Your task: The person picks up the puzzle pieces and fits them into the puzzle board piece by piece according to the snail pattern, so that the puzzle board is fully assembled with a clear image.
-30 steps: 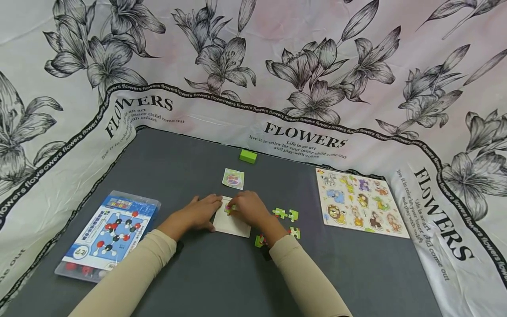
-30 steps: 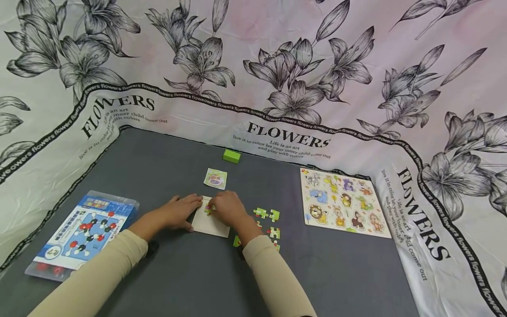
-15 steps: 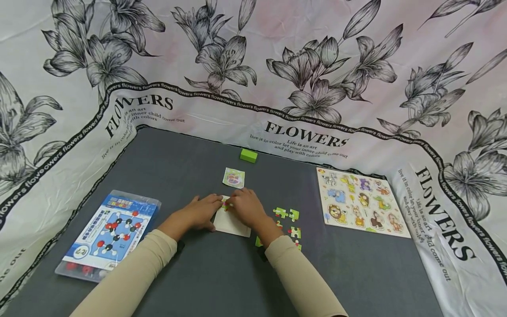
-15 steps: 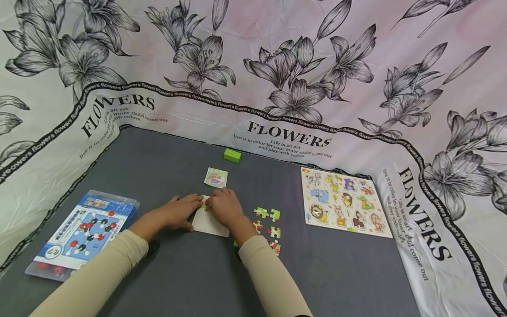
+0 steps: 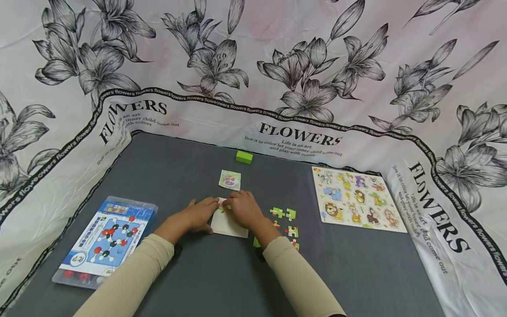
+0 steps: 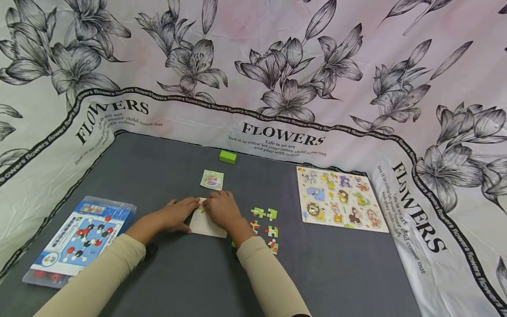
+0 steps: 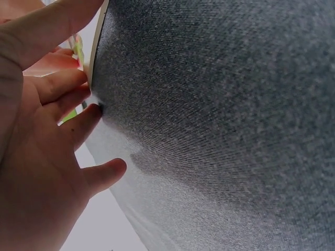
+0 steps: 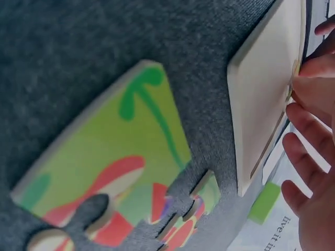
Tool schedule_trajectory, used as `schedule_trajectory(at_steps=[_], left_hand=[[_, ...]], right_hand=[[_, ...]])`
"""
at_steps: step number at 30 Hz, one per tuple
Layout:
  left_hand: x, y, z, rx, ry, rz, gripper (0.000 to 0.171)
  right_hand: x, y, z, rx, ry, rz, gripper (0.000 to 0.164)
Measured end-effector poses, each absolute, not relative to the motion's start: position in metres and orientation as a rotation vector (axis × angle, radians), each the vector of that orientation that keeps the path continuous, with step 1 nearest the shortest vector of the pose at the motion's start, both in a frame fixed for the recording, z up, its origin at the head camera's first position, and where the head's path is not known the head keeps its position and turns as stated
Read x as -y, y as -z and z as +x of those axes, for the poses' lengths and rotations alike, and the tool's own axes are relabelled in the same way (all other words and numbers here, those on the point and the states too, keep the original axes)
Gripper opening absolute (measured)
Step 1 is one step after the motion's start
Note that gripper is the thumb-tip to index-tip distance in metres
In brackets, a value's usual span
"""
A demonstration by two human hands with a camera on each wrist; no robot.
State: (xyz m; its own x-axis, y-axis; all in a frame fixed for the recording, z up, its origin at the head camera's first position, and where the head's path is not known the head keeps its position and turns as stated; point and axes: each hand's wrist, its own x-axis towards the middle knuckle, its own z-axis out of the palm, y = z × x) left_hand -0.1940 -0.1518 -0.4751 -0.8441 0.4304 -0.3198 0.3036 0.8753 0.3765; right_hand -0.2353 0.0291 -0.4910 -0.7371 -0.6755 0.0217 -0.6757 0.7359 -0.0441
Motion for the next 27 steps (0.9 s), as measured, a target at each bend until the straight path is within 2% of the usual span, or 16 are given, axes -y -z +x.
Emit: schedule_trajectory(at_steps=[10,20,27], left_hand=[[0.149,0.478,-0.195,-2.664,-0.424,0.553,0.083],[0.149,0.482,-0.193,-2.658,-0.465,0.586,0.083],[0.15,0.485,-0.195,-2.663,-0.461,0.593,0.083]], right_hand=[[-0.08,0.485,-0.246,2.837,-0.305,1.113,0.016],[-0.159,0.491,-0.25,2.952,-0.304,0.943,0.021],[-0.187,0.492,-0.248,2.959,-0.283,0.905,0.022]])
